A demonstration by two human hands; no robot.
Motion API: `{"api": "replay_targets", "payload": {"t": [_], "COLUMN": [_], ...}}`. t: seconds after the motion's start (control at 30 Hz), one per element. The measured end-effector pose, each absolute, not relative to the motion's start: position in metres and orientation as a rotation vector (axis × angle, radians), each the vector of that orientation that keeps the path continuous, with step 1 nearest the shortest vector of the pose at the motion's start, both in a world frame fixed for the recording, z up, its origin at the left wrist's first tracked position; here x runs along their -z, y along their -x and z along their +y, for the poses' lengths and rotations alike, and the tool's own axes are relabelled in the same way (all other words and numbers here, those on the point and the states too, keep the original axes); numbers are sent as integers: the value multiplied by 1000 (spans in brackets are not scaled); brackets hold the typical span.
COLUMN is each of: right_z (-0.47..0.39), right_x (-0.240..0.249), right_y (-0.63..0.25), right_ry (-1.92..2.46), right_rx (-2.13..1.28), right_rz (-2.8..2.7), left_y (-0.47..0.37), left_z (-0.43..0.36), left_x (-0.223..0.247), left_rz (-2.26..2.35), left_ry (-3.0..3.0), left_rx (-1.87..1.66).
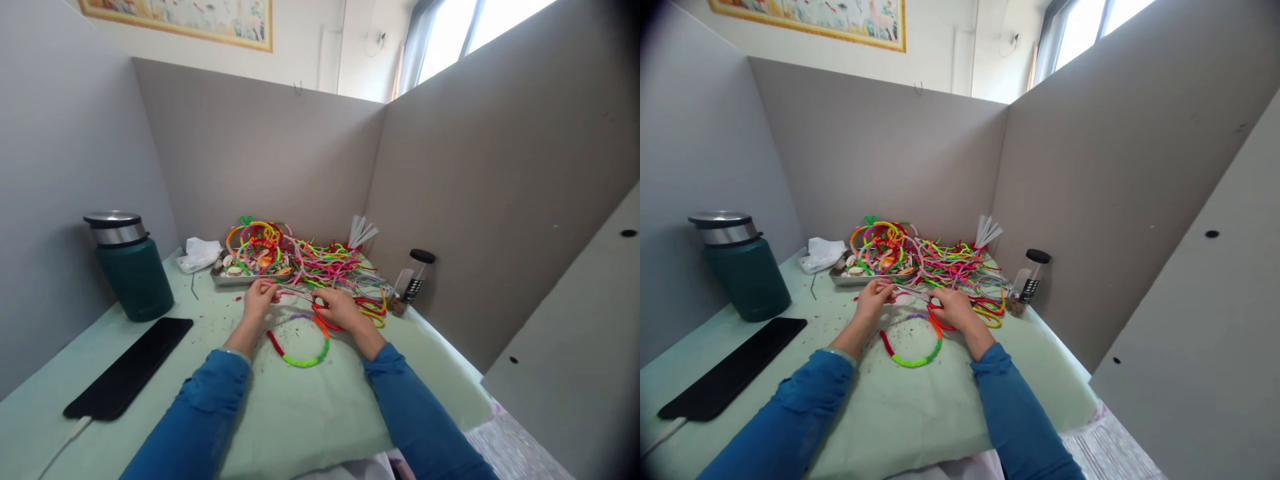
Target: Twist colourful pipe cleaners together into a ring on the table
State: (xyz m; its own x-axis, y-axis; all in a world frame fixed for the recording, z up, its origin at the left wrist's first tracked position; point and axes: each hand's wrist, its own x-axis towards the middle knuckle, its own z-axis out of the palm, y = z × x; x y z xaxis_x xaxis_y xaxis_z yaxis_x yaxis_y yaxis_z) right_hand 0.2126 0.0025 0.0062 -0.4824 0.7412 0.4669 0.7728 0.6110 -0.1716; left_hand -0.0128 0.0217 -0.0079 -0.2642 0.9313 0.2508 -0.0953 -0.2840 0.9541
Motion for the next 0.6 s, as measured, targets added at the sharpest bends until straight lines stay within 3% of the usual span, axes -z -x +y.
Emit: {"api": "replay_targets", "payload": {"t": [0.6], "right_z": [10], "right_x": [0], "right_y": [-221], "right_ry": [1434], "right_rx": [100], "right_rz": [-2270], "left_y": [18], "left_z": [28], "left_x": [13], "left_rz": [1190], "left_ry": [-1209], "left_rx": [-1706]}}
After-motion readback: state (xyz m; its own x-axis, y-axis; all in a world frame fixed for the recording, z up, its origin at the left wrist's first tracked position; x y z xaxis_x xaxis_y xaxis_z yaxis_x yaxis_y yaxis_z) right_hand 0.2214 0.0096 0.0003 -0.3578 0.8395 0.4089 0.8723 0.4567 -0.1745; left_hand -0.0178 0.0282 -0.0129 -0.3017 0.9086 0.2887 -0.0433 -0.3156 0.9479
